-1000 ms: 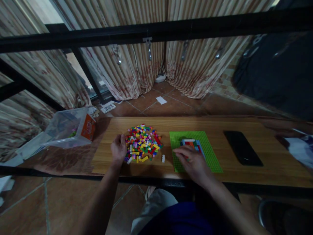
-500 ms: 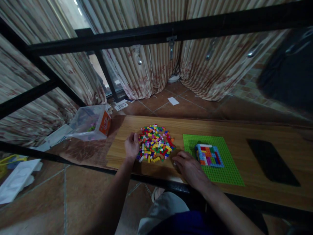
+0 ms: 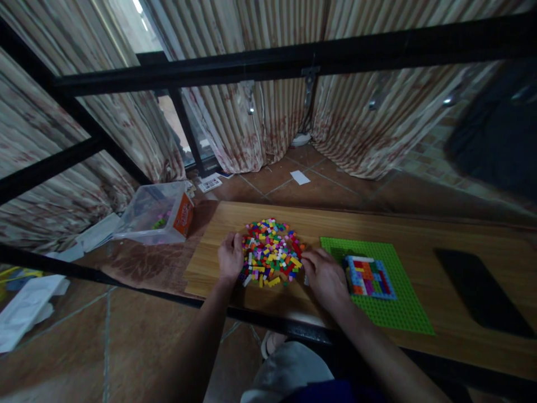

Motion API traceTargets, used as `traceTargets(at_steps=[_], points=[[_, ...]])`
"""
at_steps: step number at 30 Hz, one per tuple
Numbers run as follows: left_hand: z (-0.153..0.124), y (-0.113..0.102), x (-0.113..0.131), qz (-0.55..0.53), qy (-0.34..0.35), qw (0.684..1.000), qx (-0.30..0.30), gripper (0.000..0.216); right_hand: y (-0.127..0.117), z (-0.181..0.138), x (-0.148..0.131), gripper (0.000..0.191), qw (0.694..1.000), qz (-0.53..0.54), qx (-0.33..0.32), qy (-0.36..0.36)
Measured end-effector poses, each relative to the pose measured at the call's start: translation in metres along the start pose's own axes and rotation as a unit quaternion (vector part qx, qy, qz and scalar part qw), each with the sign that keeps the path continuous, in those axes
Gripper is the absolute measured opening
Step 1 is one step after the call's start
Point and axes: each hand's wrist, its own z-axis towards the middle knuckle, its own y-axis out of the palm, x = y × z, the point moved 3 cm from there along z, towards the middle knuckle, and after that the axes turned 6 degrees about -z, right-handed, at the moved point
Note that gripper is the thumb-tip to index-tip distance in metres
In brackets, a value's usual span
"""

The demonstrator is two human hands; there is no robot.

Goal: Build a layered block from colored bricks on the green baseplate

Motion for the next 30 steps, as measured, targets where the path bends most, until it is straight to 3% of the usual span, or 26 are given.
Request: traceTargets(at_steps=[3, 9, 16, 25, 30], points=[[0.001, 0.000, 0.000, 0.000, 0.002, 1.000, -0.010, 0.034, 0.002, 0.015, -0.002, 0.024, 0.998, -0.043, -0.016, 0.047], [0.002, 0.001, -0.003, -0.008, 0.004, 1.000, -0.010, 0.035, 0.006, 0.031, -0.015, 0.023, 0.972, -0.129, -0.129, 0.148], [0.003, -0.001, 0.000, 0.008, 0.005, 1.000, -0.006, 0.034, 0.008, 0.039, -0.020, 0.026, 0.964, -0.083, -0.169, 0.188], [0.004, -0.004, 0.011, 0.006, -0.001, 1.000, -0.009, 0.031, 0.009, 0.030, -0.023, 0.020, 0.981, -0.049, -0.122, 0.141], [0.005, -0.003, 0.010, 0.003, -0.001, 1.000, -0.014, 0.030, -0.005, 0.020, -0.024, 0.029, 0.996, 0.037, -0.033, 0.077]])
